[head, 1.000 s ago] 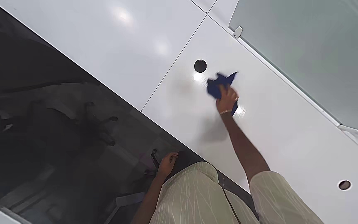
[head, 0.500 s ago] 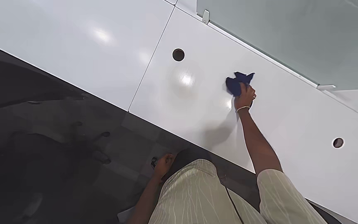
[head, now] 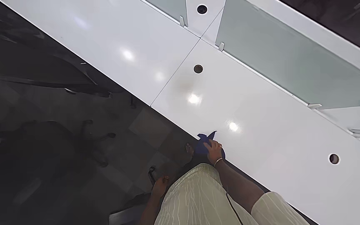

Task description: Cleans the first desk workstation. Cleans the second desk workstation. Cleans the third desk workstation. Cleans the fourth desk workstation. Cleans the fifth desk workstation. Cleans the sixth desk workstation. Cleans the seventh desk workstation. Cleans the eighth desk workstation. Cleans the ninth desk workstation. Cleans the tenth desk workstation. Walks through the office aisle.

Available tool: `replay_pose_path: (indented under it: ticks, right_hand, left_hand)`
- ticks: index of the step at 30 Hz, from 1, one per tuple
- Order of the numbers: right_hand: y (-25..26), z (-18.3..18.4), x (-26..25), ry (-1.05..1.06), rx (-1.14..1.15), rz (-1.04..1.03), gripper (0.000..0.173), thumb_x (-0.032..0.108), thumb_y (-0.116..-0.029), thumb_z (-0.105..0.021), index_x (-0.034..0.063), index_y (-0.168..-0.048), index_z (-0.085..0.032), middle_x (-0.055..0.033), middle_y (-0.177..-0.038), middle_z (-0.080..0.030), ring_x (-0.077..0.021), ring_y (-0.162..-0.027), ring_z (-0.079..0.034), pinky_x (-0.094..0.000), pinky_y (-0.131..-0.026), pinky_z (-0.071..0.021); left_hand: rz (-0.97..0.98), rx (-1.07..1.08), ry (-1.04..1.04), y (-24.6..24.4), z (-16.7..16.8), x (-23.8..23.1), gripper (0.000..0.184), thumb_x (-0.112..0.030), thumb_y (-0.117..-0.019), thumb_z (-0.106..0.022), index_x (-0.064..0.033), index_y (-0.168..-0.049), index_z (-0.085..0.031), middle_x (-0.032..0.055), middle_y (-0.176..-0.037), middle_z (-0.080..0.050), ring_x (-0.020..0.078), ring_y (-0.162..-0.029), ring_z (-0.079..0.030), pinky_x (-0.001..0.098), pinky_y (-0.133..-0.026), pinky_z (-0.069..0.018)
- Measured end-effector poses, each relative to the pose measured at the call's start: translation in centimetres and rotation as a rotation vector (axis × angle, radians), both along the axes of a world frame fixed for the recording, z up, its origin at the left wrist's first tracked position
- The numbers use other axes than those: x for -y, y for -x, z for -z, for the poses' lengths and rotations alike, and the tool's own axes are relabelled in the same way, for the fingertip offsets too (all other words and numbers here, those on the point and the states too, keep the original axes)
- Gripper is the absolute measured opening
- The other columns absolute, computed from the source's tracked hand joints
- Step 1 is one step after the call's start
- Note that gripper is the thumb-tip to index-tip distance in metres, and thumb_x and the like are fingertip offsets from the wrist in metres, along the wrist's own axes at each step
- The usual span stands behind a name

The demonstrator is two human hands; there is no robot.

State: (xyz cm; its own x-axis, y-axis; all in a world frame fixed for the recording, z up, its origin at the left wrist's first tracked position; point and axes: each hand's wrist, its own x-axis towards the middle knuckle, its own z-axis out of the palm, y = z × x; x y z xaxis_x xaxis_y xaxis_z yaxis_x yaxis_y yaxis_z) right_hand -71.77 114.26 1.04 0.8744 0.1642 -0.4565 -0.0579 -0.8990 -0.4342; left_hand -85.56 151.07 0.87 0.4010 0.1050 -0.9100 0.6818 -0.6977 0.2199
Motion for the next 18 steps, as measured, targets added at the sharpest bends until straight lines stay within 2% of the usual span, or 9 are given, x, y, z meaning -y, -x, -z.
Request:
replay_pose_path:
  ticks: [2, 4, 6, 8, 10, 12, 14, 16, 18]
  right_hand:
    - [-2.6, -1.9, -3.0, -0.077, -0.179, -0.311, 0.066, 0.003, -0.0873, -0.064, 0.0335, -0.145, -0.056, -0.0137, -0.154, -0.049, -0.0417, -0.141, -0.044, -0.0675, -0.107, -0.0389]
    - [-4.1, -2.9, -8.4, -0.16, -0.355, -0.584, 0.066, 0.005, -0.0883, -0.067, 0.0295, -0.148, -0.054, -0.0152, -0.154, -0.048, -0.0439, -0.143, -0.04, -0.0716, -0.108, -0.0365]
    - [-4.6, -2.5, -13.3, -0.231, -0.428, -0.732, 0.062, 0.008, -0.0893, -0.069, 0.0276, -0.147, -0.055, -0.015, -0.153, -0.049, -0.0434, -0.142, -0.041, -0.0699, -0.107, -0.039]
    - [-5.4, -3.7, -16.8, -0.304, -0.51, -0.764, 0.059, 0.01, -0.0937, -0.065, 0.0246, -0.15, -0.052, -0.0143, -0.154, -0.048, -0.042, -0.144, -0.041, -0.0688, -0.11, -0.0379]
    - [-7.0, -5.0, -18.7, -0.454, -0.577, -0.717, 0.055, 0.012, -0.0971, -0.063, 0.0177, -0.151, -0.05, -0.0167, -0.154, -0.048, -0.0395, -0.145, -0.04, -0.0637, -0.118, -0.0322]
    - [-9.3, -5.7, -19.3, -0.655, -0.655, -0.588, 0.052, 0.015, -0.0997, -0.063, 0.0042, -0.149, -0.05, -0.0225, -0.151, -0.049, -0.0353, -0.143, -0.044, -0.0516, -0.122, -0.0316]
    - [-12.0, -7.1, -19.7, -0.797, -0.799, -0.377, 0.05, 0.016, -0.1027, -0.06, -0.003, -0.147, -0.046, -0.0232, -0.148, -0.051, -0.0273, -0.139, -0.049, -0.0407, -0.119, -0.0375]
    - [-14.6, -8.2, -20.5, -0.896, -0.901, -0.151, 0.048, 0.017, -0.1051, -0.056, -0.0025, -0.148, -0.043, -0.0203, -0.144, -0.055, -0.0199, -0.131, -0.056, -0.0348, -0.113, -0.0436]
    - [-16.7, -9.0, -21.7, -0.972, -0.97, 0.051, 0.046, 0.022, -0.1077, -0.052, 0.0003, -0.147, -0.042, -0.0169, -0.134, -0.061, -0.0165, -0.118, -0.063, -0.0336, -0.103, -0.0517]
  left_hand:
    - [-0.046, -0.025, -0.015, 1.2, 0.3, -0.6, 0.031, -0.025, -0.1071, -0.051, -0.0061, -0.127, -0.065, 0.0172, -0.112, -0.071, 0.031, -0.103, -0.069, 0.0535, -0.095, -0.0534]
    - [-0.085, -0.049, -0.021, 1.6, -0.1, -1.0, 0.033, -0.027, -0.108, -0.05, -0.0052, -0.128, -0.065, 0.018, -0.113, -0.071, 0.0319, -0.103, -0.069, 0.0536, -0.095, -0.0529]
    - [-0.154, -0.034, -0.02, 0.5, -0.4, -1.1, 0.036, -0.028, -0.1089, -0.048, -0.0036, -0.13, -0.064, 0.0192, -0.116, -0.071, 0.0326, -0.106, -0.069, 0.0538, -0.098, -0.0528]
    - [-0.282, 0.027, -0.031, -0.7, -1.2, -1.2, 0.039, -0.031, -0.1096, -0.046, -0.0015, -0.13, -0.063, 0.0207, -0.117, -0.07, 0.0334, -0.106, -0.069, 0.0539, -0.097, -0.053]
    - [-0.422, 0.116, -0.044, -2.5, -2.7, -1.4, 0.039, -0.03, -0.1089, -0.048, 0.0013, -0.128, -0.063, 0.0217, -0.116, -0.07, 0.0339, -0.106, -0.069, 0.0537, -0.097, -0.0535]
    - [-0.514, 0.208, -0.032, -4.6, -4.5, -1.2, 0.036, -0.027, -0.1082, -0.049, 0.0002, -0.129, -0.062, 0.021, -0.115, -0.07, 0.0324, -0.104, -0.069, 0.0526, -0.096, -0.0538]
    - [-0.562, 0.259, -0.027, -5.7, -5.1, -1.8, 0.035, -0.026, -0.108, -0.05, -0.0019, -0.13, -0.063, 0.0192, -0.115, -0.07, 0.0301, -0.103, -0.069, 0.0507, -0.095, -0.0542]
    - [-0.608, 0.287, -0.036, -6.3, -5.0, -2.5, 0.034, -0.026, -0.1077, -0.051, -0.0021, -0.129, -0.063, 0.0192, -0.116, -0.069, 0.0298, -0.104, -0.068, 0.0503, -0.096, -0.0531]
    - [-0.653, 0.287, -0.055, -6.4, -5.0, -3.1, 0.033, -0.024, -0.1073, -0.052, -0.0012, -0.128, -0.064, 0.0198, -0.116, -0.069, 0.0308, -0.106, -0.067, 0.0504, -0.098, -0.0516]
